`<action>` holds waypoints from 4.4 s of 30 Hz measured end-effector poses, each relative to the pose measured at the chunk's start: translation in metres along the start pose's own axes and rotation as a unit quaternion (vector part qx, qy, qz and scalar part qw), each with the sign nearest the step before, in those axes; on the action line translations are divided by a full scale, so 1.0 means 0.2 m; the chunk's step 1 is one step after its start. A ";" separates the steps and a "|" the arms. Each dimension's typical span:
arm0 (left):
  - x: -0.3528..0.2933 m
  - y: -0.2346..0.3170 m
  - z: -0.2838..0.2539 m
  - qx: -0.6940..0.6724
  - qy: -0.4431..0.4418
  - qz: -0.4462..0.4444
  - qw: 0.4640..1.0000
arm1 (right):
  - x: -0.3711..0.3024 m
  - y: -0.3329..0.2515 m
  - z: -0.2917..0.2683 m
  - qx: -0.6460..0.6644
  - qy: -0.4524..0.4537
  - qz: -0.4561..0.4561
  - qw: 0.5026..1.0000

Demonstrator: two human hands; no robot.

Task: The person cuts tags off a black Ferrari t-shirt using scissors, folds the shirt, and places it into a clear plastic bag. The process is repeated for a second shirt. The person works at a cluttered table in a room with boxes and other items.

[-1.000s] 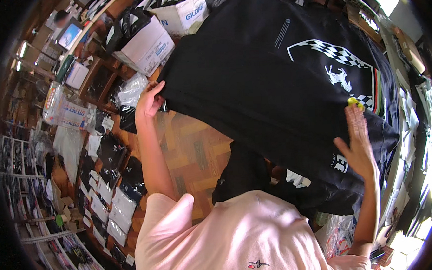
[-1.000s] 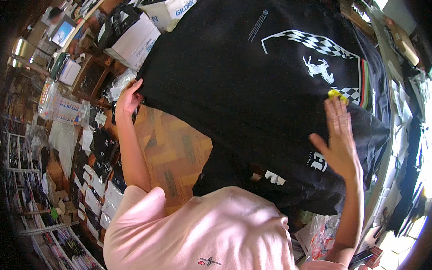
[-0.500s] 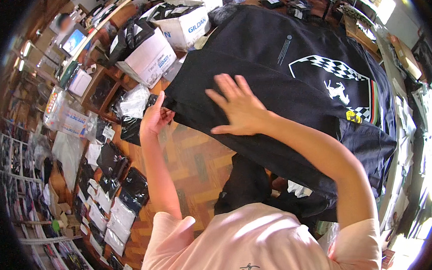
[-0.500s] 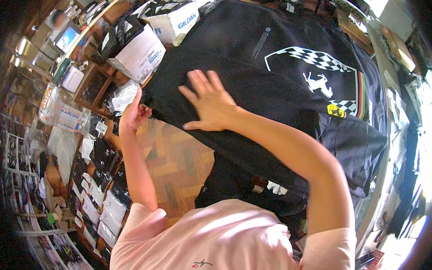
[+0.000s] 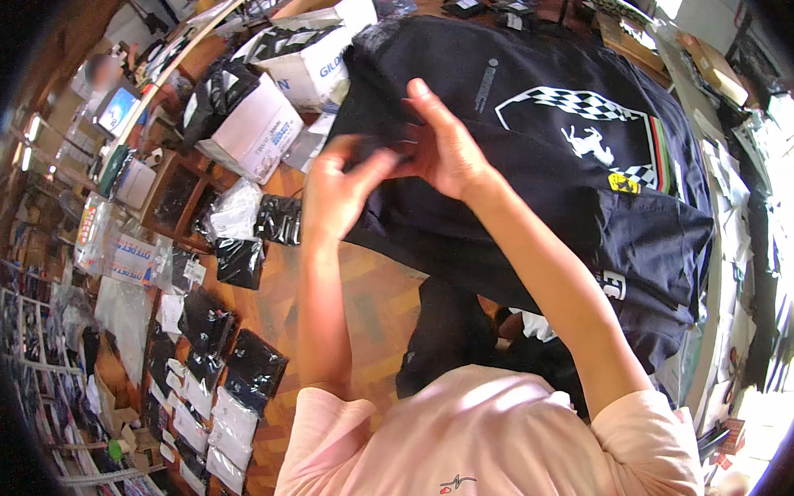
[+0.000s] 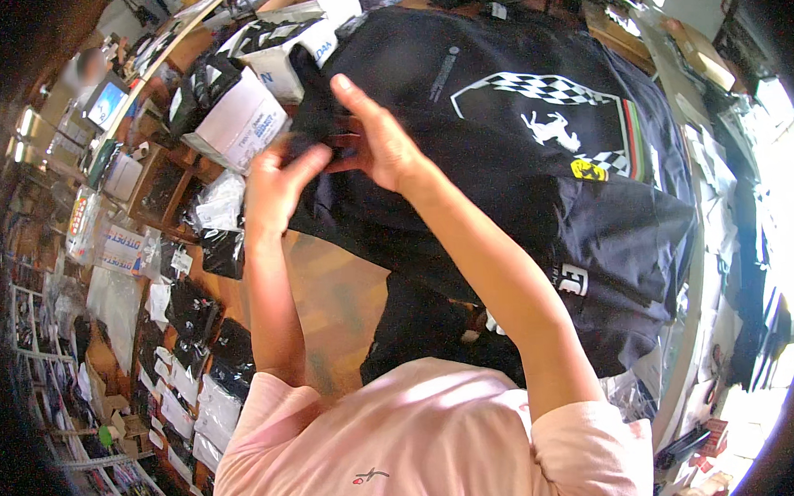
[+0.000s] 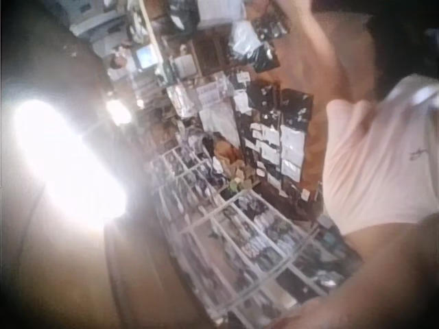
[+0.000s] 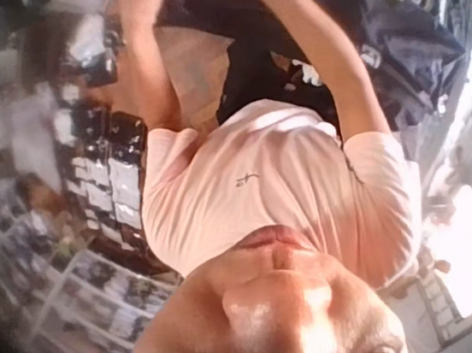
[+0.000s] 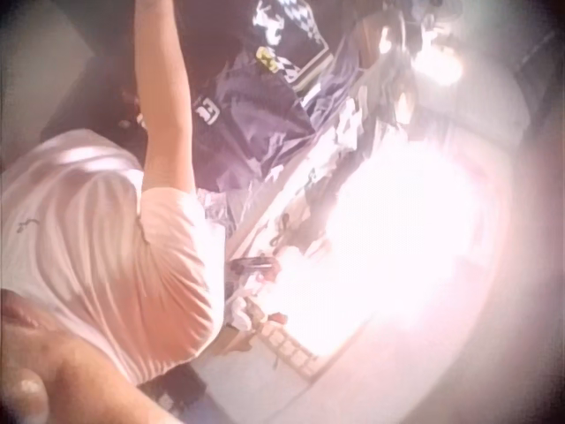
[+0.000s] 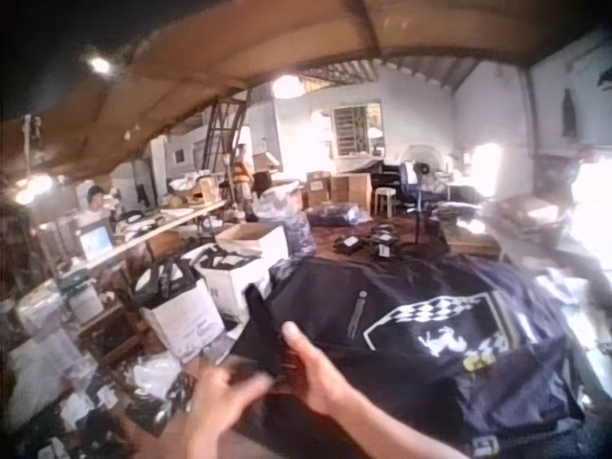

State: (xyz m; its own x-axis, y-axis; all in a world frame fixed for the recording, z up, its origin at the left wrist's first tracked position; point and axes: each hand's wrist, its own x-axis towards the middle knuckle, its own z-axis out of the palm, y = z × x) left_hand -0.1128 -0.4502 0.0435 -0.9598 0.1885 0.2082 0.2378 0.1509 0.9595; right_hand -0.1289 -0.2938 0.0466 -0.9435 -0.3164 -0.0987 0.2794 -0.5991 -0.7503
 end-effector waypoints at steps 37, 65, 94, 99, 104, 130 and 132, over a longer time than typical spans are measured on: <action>0.72 -0.35 0.37 -0.025 -0.233 0.088 0.968 | -0.49 0.05 -0.42 -0.572 0.419 -0.255 0.657; 0.03 -0.25 0.33 0.322 0.039 0.014 0.946 | -0.62 0.15 -0.53 -0.727 0.318 -0.192 0.577; -0.06 0.41 1.32 0.133 -0.242 0.343 0.898 | -1.46 -0.74 -1.03 -0.259 0.400 -0.269 0.837; -0.17 -0.06 1.40 0.327 -0.215 0.277 0.878 | -1.74 -0.58 -1.43 -0.078 0.464 -0.131 0.873; -0.15 -0.13 1.39 0.199 -0.136 0.215 0.946 | -1.75 -0.56 -1.27 -0.274 0.457 -0.164 0.830; 0.49 -0.16 1.51 0.289 -0.231 0.347 0.862 | -1.43 -0.67 -1.41 -0.782 0.495 -0.095 0.365; 0.48 -0.14 1.49 0.271 -0.246 0.380 0.850 | -1.48 -0.71 -1.42 -0.798 0.399 -0.219 0.394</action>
State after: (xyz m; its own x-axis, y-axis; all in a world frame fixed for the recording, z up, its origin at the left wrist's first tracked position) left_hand -0.1678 -0.1462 -0.0202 -0.3519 0.7938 0.4961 0.9224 0.2038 0.3281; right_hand 0.0598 0.0925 -0.0032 -0.7722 0.2748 0.5728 0.1921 0.9604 -0.2018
